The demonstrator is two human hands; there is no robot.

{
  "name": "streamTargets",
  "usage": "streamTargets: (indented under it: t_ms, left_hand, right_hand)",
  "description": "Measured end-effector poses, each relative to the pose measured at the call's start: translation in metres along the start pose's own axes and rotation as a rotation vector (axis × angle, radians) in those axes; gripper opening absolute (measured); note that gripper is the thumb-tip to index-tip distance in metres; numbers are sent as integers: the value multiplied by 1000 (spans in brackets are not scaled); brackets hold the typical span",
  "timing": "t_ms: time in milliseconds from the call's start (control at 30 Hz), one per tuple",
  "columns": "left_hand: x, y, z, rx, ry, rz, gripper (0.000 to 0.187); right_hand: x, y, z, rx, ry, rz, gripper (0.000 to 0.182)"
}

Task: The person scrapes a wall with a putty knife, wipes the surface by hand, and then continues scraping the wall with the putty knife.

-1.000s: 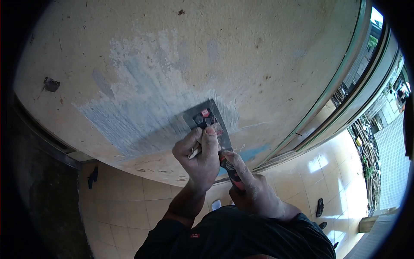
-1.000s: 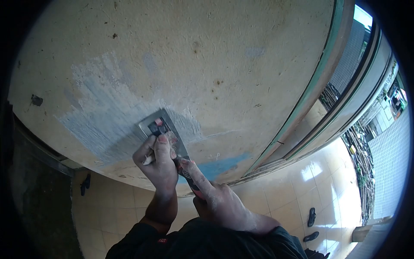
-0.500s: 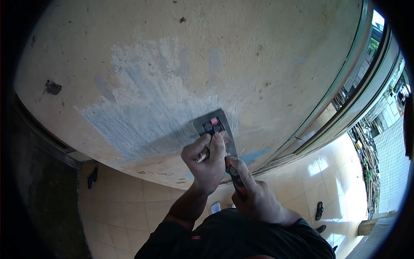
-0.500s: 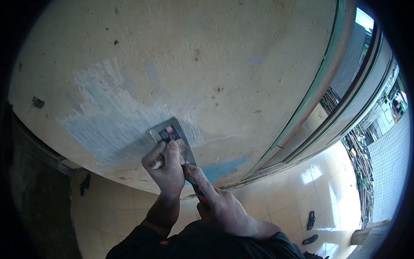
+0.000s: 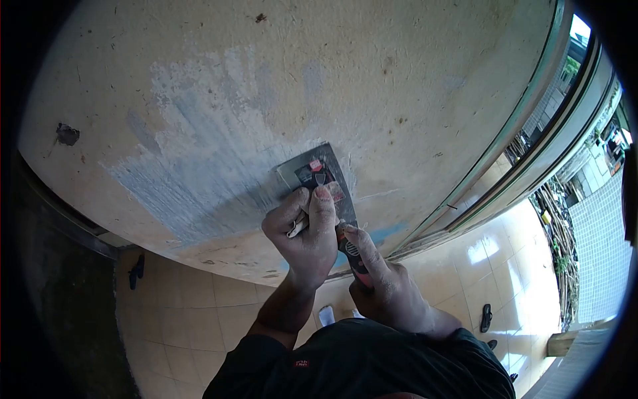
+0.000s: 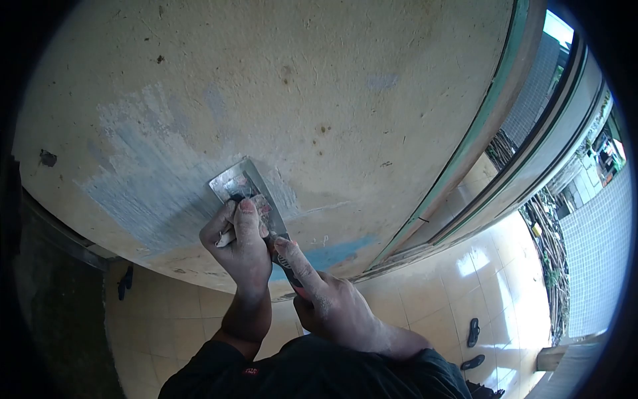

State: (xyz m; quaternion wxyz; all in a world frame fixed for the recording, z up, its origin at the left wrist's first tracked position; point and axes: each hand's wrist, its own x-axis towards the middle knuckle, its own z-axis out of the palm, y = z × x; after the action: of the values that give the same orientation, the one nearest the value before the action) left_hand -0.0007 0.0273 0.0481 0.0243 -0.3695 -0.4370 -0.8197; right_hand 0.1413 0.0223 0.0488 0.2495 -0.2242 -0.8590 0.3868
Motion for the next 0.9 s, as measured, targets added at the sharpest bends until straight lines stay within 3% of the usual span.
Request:
streamTargets:
  t_ms: [167, 300, 567, 600, 667, 800, 900]
  left_hand:
    - [-15, 3, -7, -3, 2, -94, 38]
    - [5, 13, 8, 4, 73, 36, 37]
    - [-21, -4, -18, 130, -106, -119, 36]
    - [-15, -4, -17, 103, -112, -80, 19]
    - [2, 4, 0, 46, -50, 27, 35]
    - [-18, 6, -3, 71, 1, 1, 35]
    - [-25, -6, -12, 71, -95, -123, 35]
  right_hand:
    - [-11, 3, 2, 109, -27, -45, 83]
    - [1, -7, -8, 52, -50, -2, 84]
    - [-10, 7, 7, 114, 35, -68, 82]
    - [-9, 1, 4, 118, 32, -58, 82]
    - [-2, -15, -8, 123, -63, 128, 83]
    - [-14, -1, -1, 89, -43, 81, 82]
    - [-19, 8, 4, 126, -45, 105, 82]
